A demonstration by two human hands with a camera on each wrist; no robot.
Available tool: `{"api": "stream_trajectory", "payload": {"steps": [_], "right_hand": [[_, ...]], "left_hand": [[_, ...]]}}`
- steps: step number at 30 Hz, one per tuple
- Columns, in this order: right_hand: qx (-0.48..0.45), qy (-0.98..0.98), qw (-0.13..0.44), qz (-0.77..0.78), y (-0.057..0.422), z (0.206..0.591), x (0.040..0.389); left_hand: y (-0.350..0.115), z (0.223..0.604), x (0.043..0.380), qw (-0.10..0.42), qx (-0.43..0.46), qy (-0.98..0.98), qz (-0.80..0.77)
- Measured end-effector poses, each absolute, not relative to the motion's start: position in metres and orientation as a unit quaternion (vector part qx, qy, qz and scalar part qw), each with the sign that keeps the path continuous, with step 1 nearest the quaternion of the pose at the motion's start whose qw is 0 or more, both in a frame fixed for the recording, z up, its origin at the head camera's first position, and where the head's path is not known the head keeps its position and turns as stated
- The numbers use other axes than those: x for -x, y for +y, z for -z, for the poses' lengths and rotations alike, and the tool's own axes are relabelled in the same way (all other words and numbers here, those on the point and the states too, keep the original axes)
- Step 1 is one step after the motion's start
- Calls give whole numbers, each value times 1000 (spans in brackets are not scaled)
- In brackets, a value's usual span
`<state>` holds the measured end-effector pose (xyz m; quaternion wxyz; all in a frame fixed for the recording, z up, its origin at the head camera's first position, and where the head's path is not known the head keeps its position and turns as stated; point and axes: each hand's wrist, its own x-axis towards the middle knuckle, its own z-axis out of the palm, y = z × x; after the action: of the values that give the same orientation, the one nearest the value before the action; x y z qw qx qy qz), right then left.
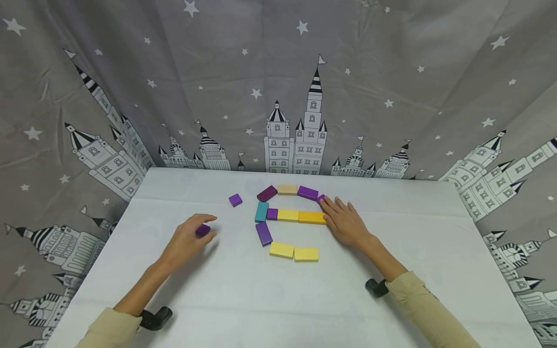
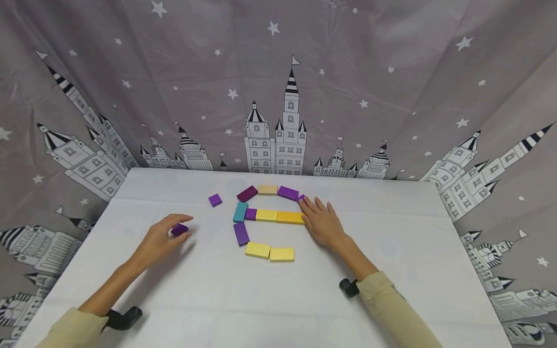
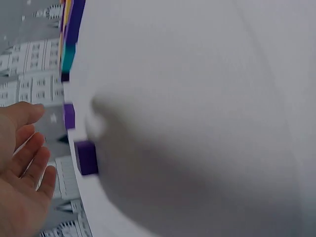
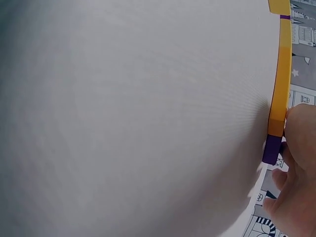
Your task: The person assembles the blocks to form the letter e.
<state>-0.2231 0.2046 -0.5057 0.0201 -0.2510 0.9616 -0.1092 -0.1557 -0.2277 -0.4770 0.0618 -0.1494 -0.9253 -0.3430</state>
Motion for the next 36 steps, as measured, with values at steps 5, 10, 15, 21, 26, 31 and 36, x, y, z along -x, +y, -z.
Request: {"api": "stream_trajectory", "payload": {"steps": [5, 10, 15, 21, 26, 31, 36], "right_hand": [[243, 962, 26, 123, 205, 505, 223], [241, 962, 23, 127, 206, 506, 224], [246, 961, 19, 125, 207, 507, 225], [247, 962, 25, 118, 208, 508, 226], [246, 961, 28, 121, 208, 507, 227], [248, 960, 27, 124, 209, 507, 228], [252, 959, 27, 124, 210, 505, 229]], "left_hand": [[-259, 479, 156, 34, 147, -932, 329], [-274, 483, 159, 4, 169, -932, 320], [-275, 488, 162, 4, 185, -930, 318], [-273, 490, 165, 0, 177, -932, 317], [-270, 489, 167, -8, 169, -935, 313], [-268, 489, 170, -21, 158, -936, 314], [-268, 492, 172, -26, 156, -936, 316]]}}
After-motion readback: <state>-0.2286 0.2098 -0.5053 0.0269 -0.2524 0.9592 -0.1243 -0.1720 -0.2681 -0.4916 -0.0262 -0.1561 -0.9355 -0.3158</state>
